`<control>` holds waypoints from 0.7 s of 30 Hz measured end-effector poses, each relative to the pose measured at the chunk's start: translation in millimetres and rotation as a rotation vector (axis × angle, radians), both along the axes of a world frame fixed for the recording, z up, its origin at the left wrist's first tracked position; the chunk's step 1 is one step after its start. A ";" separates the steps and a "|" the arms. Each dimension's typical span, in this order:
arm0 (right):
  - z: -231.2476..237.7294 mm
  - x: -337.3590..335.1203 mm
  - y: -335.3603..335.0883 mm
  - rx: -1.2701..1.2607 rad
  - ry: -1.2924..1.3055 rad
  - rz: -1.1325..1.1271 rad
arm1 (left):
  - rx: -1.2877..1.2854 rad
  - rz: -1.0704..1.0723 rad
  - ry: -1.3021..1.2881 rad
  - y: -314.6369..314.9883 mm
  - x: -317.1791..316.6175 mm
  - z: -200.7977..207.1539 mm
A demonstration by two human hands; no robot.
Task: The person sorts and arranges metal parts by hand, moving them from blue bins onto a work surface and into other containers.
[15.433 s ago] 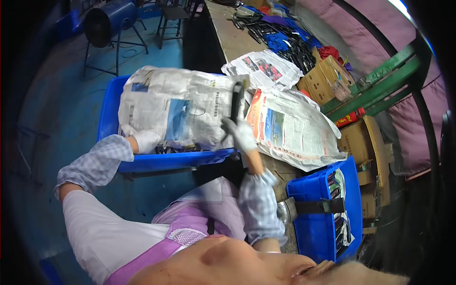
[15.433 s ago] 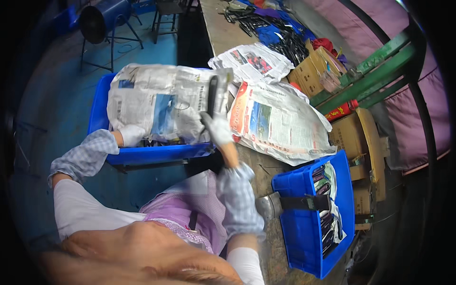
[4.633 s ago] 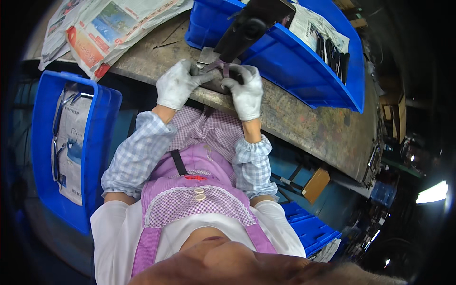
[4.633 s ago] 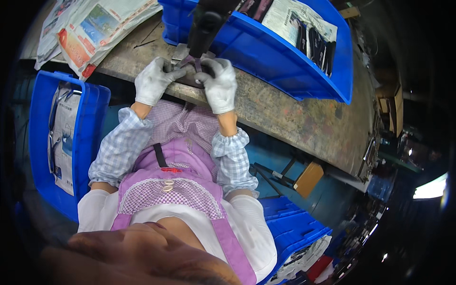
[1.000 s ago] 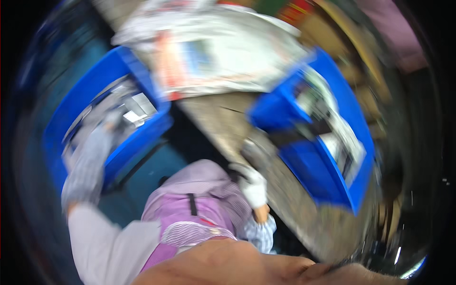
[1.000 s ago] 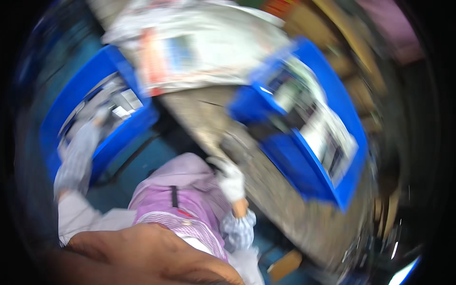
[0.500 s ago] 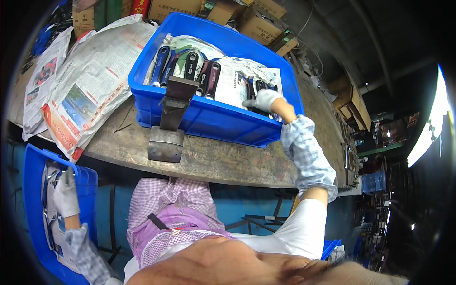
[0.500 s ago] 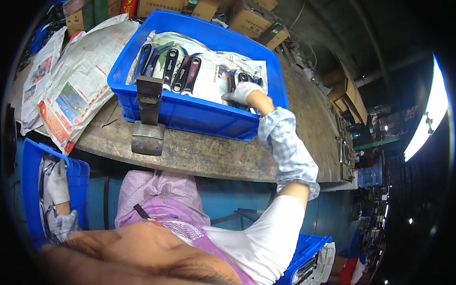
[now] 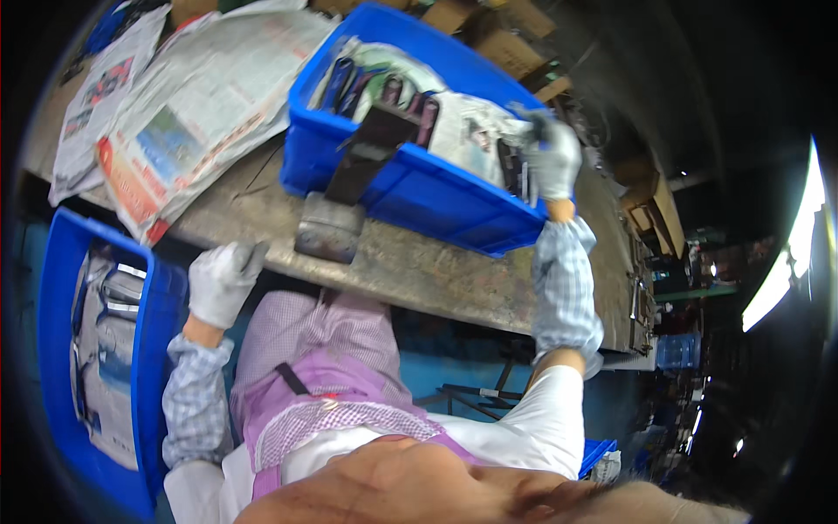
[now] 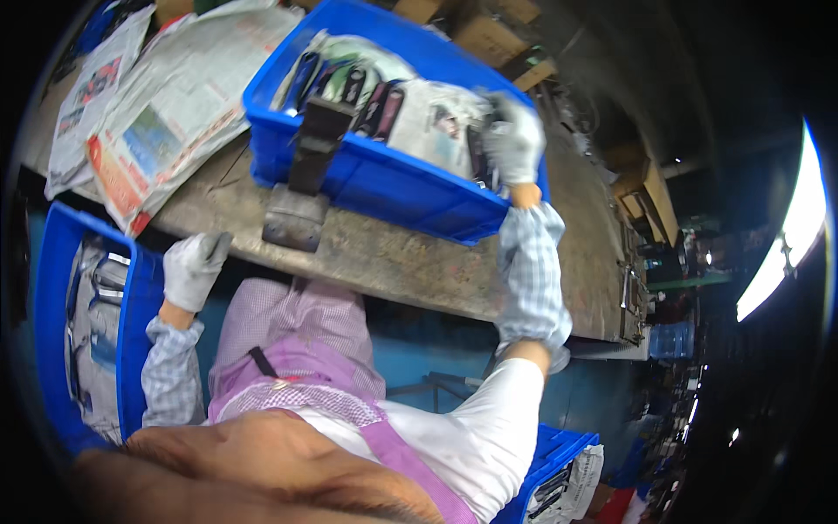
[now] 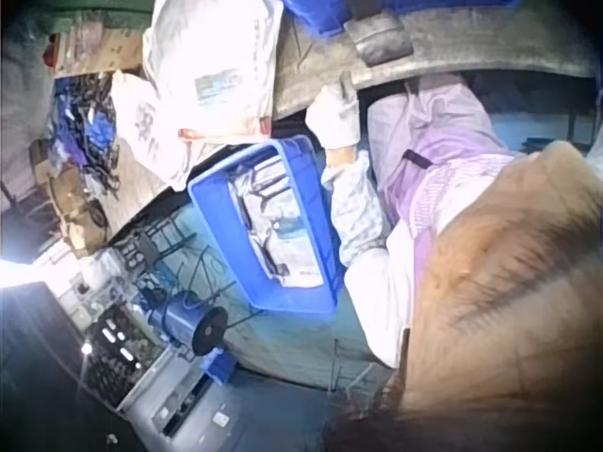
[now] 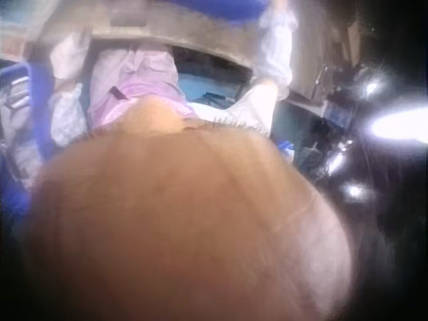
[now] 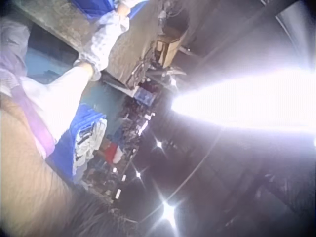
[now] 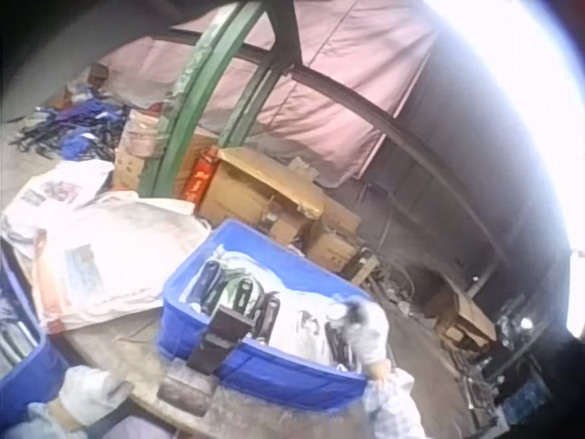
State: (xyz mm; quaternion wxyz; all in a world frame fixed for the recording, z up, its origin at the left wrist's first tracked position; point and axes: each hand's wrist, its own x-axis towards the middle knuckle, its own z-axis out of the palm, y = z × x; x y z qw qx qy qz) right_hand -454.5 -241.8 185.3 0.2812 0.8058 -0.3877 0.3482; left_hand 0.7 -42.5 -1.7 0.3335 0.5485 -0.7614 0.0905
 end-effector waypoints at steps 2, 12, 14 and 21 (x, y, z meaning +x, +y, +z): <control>25.7 27.5 65.1 0.166 -0.818 0.030 | -0.014 -0.060 -0.021 2.4 -7.8 3.3; -148.0 193.3 132.3 1.099 -0.968 0.112 | 0.335 -0.093 0.296 -0.6 -33.9 -52.2; -140.4 194.7 128.4 1.072 -0.886 0.124 | 0.655 0.058 0.649 -4.0 -29.5 -49.4; -150.5 214.6 127.9 0.837 -0.773 0.108 | 0.143 0.026 0.238 -31.7 -42.3 -41.9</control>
